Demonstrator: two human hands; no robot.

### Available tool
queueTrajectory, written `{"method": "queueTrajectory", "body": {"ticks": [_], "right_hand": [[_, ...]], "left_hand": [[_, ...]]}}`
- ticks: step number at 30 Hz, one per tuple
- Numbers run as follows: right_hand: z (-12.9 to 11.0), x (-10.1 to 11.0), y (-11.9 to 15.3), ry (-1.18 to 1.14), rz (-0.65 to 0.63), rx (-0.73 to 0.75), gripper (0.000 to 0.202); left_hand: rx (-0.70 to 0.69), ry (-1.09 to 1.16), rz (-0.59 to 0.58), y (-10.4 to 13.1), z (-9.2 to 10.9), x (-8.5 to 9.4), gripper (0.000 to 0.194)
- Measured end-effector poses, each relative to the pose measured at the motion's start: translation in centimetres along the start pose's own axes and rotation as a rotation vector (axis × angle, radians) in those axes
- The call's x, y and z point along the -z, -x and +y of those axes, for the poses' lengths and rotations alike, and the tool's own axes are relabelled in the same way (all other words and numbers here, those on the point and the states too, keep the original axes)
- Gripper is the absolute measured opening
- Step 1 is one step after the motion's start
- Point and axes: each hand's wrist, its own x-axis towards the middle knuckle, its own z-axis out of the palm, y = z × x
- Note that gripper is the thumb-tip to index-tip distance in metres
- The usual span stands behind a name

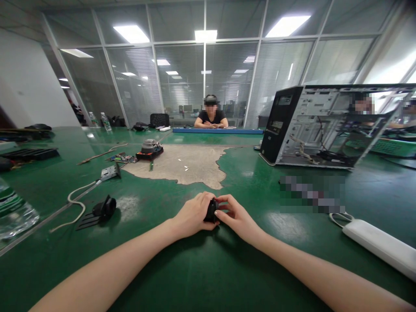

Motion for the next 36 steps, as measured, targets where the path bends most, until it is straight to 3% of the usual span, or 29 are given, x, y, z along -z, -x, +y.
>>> {"method": "queueTrajectory", "body": {"ticks": [4,9,17,20,25,33,36], "right_hand": [[0.0,0.06,0.18,0.019,-0.044,0.003,0.024],[-0.41,0.15,0.45,0.126,0.041,0.127,0.013],[0.12,0.07,0.07,0.024,-0.028,-0.039,0.024],[-0.15,0.09,0.23,0.048,-0.054,-0.001,0.02],[-0.56,-0.07,0.32,0.112,0.025,0.089,0.015],[0.17,-0.05,0.16,0.059,-0.036,-0.021,0.026],[0.02,0.01,0.3,0.068,-0.055,0.002,0.023]], "left_hand": [[-0.002,-0.002,-0.003,0.02,-0.08,-0.03,0.054],[-0.001,0.018,-0.004,0.01,-0.04,-0.02,0.053],[0.008,0.006,0.0,0.05,-0.02,-0.08,0.051],[0.008,-0.006,-0.006,0.06,-0.05,-0.04,0.053],[-0.003,-0.009,-0.002,0.09,-0.12,-0.06,0.052],[-0.002,-0.001,0.004,0.14,-0.12,-0.05,0.053],[0.008,0.002,-0.001,0.13,-0.14,-0.07,0.053]]}}
